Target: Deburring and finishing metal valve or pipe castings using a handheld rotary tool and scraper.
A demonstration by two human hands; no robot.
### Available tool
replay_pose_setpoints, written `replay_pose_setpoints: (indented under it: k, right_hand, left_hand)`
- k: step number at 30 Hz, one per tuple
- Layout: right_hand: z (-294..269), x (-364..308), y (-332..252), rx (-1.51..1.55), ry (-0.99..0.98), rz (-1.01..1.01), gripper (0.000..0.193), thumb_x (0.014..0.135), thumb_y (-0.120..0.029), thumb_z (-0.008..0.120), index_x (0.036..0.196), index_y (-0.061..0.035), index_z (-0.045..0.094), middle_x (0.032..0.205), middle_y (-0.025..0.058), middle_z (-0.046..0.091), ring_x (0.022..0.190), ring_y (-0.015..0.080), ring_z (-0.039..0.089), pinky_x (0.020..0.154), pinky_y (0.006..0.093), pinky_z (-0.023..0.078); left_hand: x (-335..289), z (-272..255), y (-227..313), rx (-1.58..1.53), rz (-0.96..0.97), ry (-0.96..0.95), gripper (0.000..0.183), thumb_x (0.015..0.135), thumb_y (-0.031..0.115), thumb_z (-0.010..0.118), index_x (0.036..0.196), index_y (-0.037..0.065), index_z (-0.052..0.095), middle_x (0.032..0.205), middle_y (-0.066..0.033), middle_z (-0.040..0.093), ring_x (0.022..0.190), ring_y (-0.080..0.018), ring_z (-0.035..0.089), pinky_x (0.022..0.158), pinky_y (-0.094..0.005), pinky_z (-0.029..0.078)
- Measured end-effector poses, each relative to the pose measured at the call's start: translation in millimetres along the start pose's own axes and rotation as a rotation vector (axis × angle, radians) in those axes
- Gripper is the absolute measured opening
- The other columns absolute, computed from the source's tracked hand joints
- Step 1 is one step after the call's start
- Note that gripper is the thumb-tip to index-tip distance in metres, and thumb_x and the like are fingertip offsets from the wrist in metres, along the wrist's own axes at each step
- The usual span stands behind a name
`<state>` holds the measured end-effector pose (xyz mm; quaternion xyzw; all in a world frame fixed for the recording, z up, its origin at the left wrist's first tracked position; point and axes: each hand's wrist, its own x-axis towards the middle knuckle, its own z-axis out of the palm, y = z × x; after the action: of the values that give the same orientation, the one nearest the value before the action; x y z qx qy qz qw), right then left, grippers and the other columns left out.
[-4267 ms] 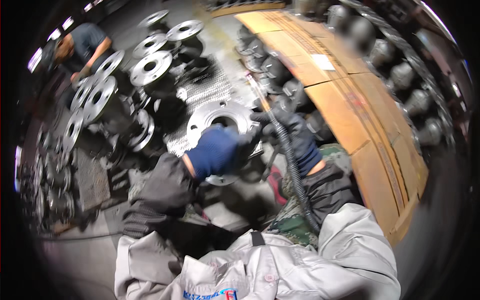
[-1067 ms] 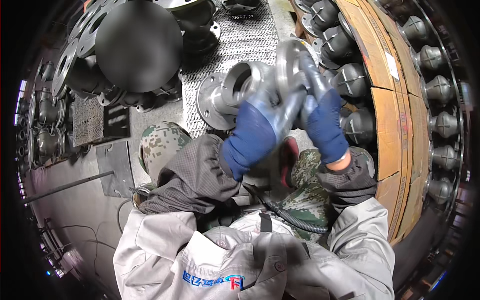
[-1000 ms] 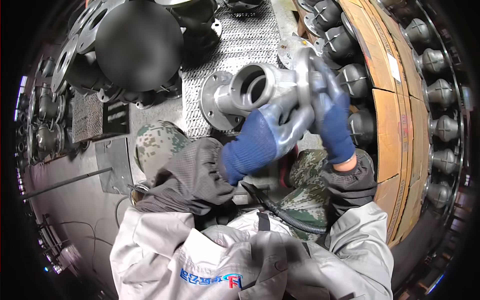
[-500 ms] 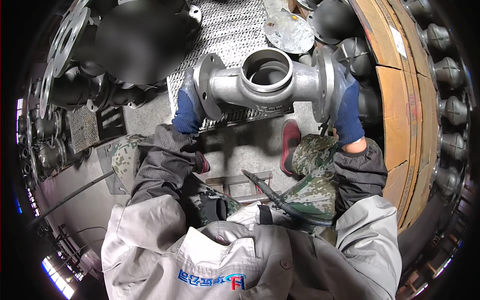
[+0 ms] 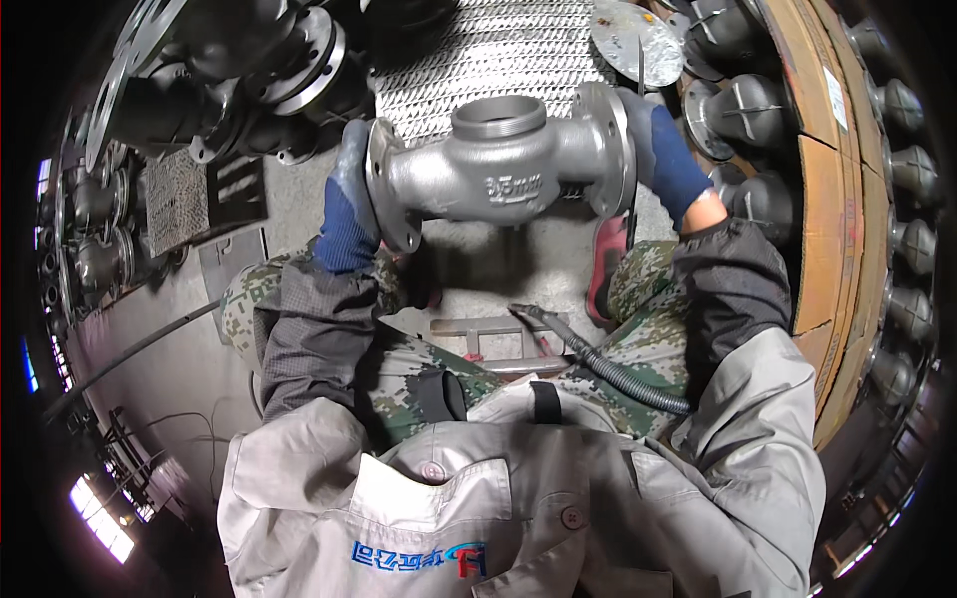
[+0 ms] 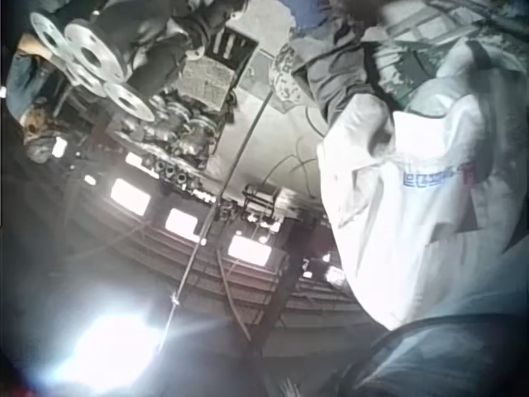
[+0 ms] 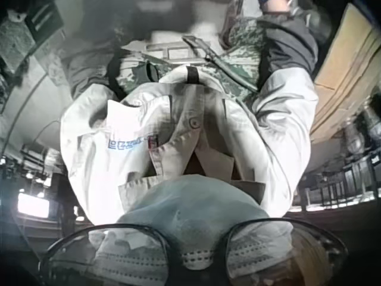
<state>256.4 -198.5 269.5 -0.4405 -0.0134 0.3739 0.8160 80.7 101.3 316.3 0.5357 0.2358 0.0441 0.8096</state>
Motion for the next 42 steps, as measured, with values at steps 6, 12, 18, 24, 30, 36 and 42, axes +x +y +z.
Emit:
replay_pose_setpoints:
  k: [6, 12, 18, 24, 30, 36, 42]
  right_hand:
    - [32, 13, -28, -1.892, -0.165, -0.511, 0.061, 0.062, -0.025, 0.075, 0.114, 0.0001, 0.055, 0.103, 0.0217, 0.059, 0.094, 0.0379, 0.06, 0.081, 0.0371, 0.049]
    - [36, -2, -26, -1.695, -0.087, -0.507, 0.056, 0.069, -0.016, 0.07, 0.118, 0.0013, 0.051, 0.108, 0.0226, 0.059, 0.102, 0.0394, 0.057, 0.084, 0.0384, 0.047]
    - [44, -13, -11, -0.627, 0.217, -0.074, 0.032, 0.089, -0.021, 0.052, 0.114, -0.0001, 0.055, 0.102, 0.0122, 0.063, 0.093, 0.02, 0.061, 0.081, 0.0319, 0.047]
    - [30, -9, 18, -0.545, 0.439, -0.159, 0.036, 0.096, -0.03, 0.043, 0.115, -0.0036, 0.058, 0.099, 0.0068, 0.061, 0.088, 0.0136, 0.056, 0.08, 0.0258, 0.044]
    - [17, 3, 32, -0.39, 0.411, -0.201, 0.036, 0.096, -0.029, 0.045, 0.117, -0.0018, 0.056, 0.097, 0.0055, 0.062, 0.084, 0.0126, 0.057, 0.076, 0.0254, 0.046]
    - [-6, 9, 50, -0.797, 0.264, -0.664, 0.032, 0.097, -0.027, 0.043, 0.114, -0.0051, 0.059, 0.095, 0.0052, 0.064, 0.081, 0.0121, 0.06, 0.074, 0.0255, 0.047]
    - [17, -3, 47, -0.728, 0.341, -0.497, 0.034, 0.083, -0.002, 0.052, 0.116, -0.0013, 0.056, 0.11, 0.015, 0.06, 0.102, 0.0254, 0.059, 0.088, 0.0323, 0.047]
  left_hand:
    - [7, -7, 1, 0.019, 0.106, -0.027, 0.037, 0.097, 0.039, 0.041, 0.095, 0.007, 0.06, 0.084, -0.0036, 0.061, 0.074, -0.0118, 0.058, 0.069, -0.0256, 0.049]
    - [-5, 7, 20, -0.078, 0.063, 0.095, 0.039, 0.095, 0.032, 0.044, 0.118, 0.003, 0.056, 0.109, -0.0104, 0.062, 0.098, -0.0182, 0.06, 0.09, -0.0306, 0.047]
    - [16, -6, 17, 0.049, 0.061, 0.146, 0.043, 0.096, 0.026, 0.042, 0.128, -0.002, 0.047, 0.122, -0.0131, 0.056, 0.111, -0.0187, 0.054, 0.098, -0.0324, 0.042]
    - [37, -17, 23, 0.406, 0.102, 0.071, 0.041, 0.096, 0.019, 0.045, 0.131, -0.002, 0.044, 0.126, -0.0132, 0.053, 0.112, -0.0197, 0.054, 0.098, -0.0315, 0.042]
    - [53, -11, 23, -0.019, -0.037, 0.203, 0.038, 0.093, 0.028, 0.051, 0.123, 0.005, 0.052, 0.107, -0.0115, 0.063, 0.094, -0.0204, 0.062, 0.084, -0.0333, 0.051]
    - [53, -32, 4, -0.026, 0.069, 0.049, 0.037, 0.095, 0.035, 0.047, 0.117, 0.006, 0.055, 0.105, -0.0097, 0.063, 0.094, -0.0189, 0.061, 0.085, -0.0338, 0.05]
    - [44, -33, -4, -0.232, -0.027, 0.023, 0.032, 0.094, 0.038, 0.049, 0.1, 0.009, 0.061, 0.094, -0.0068, 0.064, 0.085, -0.0177, 0.062, 0.079, -0.0328, 0.051]
